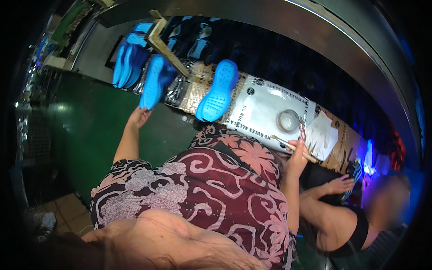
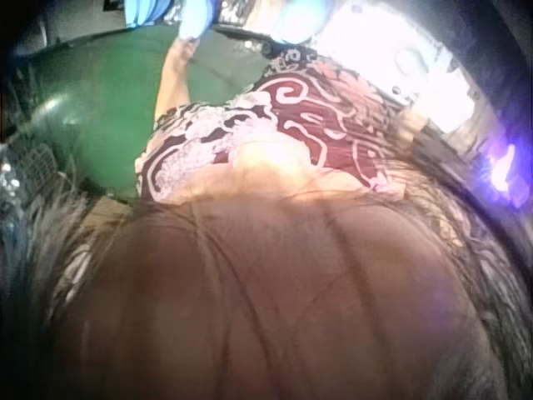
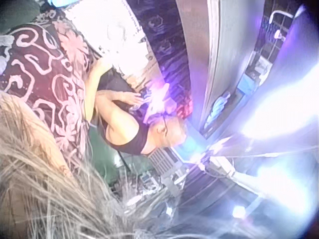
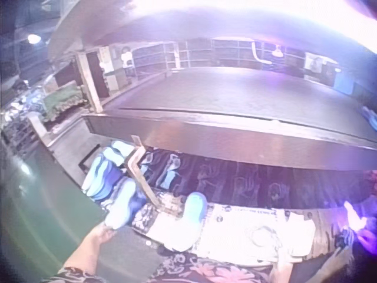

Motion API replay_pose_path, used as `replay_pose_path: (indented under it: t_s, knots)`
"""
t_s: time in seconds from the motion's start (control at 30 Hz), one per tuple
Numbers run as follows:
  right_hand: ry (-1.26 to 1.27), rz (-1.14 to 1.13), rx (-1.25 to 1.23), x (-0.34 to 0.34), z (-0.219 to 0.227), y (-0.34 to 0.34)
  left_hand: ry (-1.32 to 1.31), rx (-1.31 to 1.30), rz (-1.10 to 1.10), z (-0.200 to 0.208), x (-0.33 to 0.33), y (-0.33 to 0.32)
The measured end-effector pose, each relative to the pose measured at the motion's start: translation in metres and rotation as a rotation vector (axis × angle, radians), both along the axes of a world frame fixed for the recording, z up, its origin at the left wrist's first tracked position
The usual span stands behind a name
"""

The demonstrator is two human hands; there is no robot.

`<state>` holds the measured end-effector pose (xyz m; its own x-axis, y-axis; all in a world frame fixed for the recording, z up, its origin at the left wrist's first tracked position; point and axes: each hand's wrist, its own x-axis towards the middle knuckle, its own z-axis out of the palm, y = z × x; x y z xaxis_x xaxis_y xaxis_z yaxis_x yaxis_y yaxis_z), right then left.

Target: The person applies adhesive to shoe soles using a brush and places the soles onto a conveyor belt.

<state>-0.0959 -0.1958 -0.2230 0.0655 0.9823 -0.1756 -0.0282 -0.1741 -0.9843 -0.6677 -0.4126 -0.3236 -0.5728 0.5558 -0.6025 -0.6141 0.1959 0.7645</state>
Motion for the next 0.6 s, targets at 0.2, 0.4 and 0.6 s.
replay_pose_path:
  t_s: [0.2,0.4,0.6]
  knots:
    - [0.100,0.046,-0.009,-0.007,0.001,0.009,-0.211,0.040,-0.339,0.022,0.052,-0.057]
    - [0.066,0.061,0.012,-0.012,0.006,0.007,-0.294,0.120,-0.267,0.037,0.130,0.032]
    - [0.053,-0.032,-0.060,0.000,-0.004,0.002,-0.258,0.157,-0.145,0.005,0.144,0.100]
